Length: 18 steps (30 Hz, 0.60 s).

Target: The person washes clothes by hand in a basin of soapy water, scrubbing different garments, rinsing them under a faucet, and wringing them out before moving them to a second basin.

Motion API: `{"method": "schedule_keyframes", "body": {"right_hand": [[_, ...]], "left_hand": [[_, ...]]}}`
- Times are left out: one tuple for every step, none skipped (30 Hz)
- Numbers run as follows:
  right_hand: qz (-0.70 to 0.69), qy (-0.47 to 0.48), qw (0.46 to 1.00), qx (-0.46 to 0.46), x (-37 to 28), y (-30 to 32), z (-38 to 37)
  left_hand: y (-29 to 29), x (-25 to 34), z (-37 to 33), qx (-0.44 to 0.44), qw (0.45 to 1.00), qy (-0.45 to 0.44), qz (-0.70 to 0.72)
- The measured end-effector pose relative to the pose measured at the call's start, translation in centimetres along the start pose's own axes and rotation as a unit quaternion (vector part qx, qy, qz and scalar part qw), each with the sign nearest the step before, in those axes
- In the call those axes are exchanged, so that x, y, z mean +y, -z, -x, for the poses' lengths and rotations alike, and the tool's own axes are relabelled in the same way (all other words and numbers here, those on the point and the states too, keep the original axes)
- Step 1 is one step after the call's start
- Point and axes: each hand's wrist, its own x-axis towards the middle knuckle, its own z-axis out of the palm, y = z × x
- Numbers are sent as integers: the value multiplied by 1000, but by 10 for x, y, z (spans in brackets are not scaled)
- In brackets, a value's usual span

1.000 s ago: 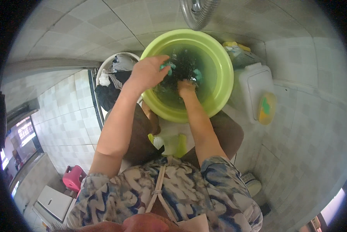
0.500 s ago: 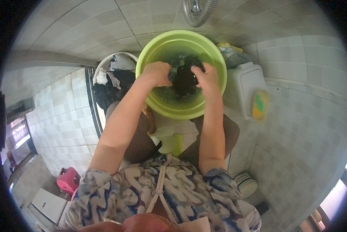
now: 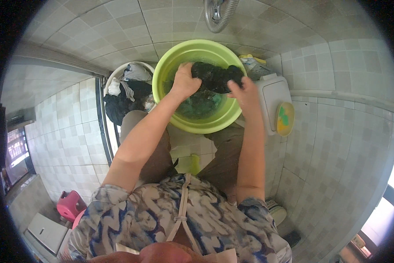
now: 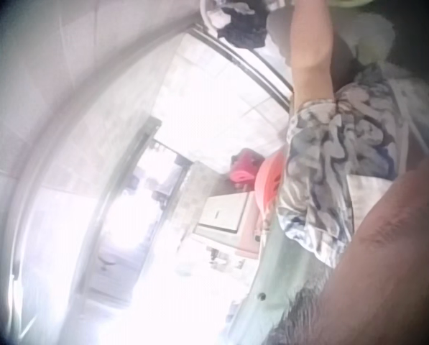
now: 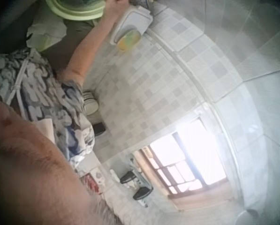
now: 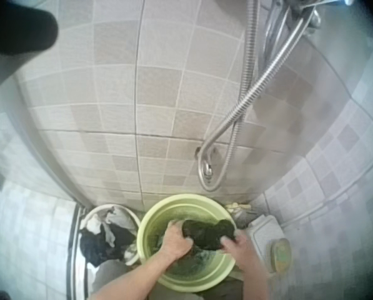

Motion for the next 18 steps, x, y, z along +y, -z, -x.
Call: {"method": "schedule_keyframes", "body": {"right_hand": [[126,24,991,-36,21,-1,-6],[248,50,965,-75,33,-6,-11],[245,50,965,-81,35,-14,-13],[239,100,959,-113,39,-25,-14],[234,150,950,-143,40,-35,-15],[257,146,946,-135,38,-43,-16],[138,174,968,-116,43,-50,-21],[20,199,976,-88,50,-50,-26],[20,200,976,-89,55,-46,-32],[-16,140,988,-65,59,-36,-37],[-53,77,995,-44,54,-35,-38],[-53,77,994,-48,51,-34,-37],[-114,57,991,-29,47,-30,-35],[-175,33,984,-6,39,-30,-28],[-204,54,977,7,30,-38,-26],[-204,54,977,3,21,-46,-20],[-251,54,966,27,15,-42,-11],[-301,52,952,38,6,-45,-2]], "left_hand": [[6,12,2,8,1000,-16,19],[8,18,5,8,1000,-14,15],[8,23,9,25,998,-39,40],[7,29,12,41,995,-65,66],[7,36,15,29,993,-87,75],[0,37,19,42,989,-102,97],[-2,40,23,25,988,-104,107],[-7,44,25,4,986,-110,121],[-6,45,26,-10,986,-114,122],[-6,45,25,-8,986,-114,122],[-2,46,24,-25,984,-112,139],[1,47,23,-41,981,-110,157],[0,49,22,-44,976,-38,208],[-3,50,23,-50,964,35,259],[-6,40,18,-24,927,165,335],[-9,29,13,1,868,290,403],[0,40,9,-88,789,439,420],[10,39,11,-180,754,411,480]]}}
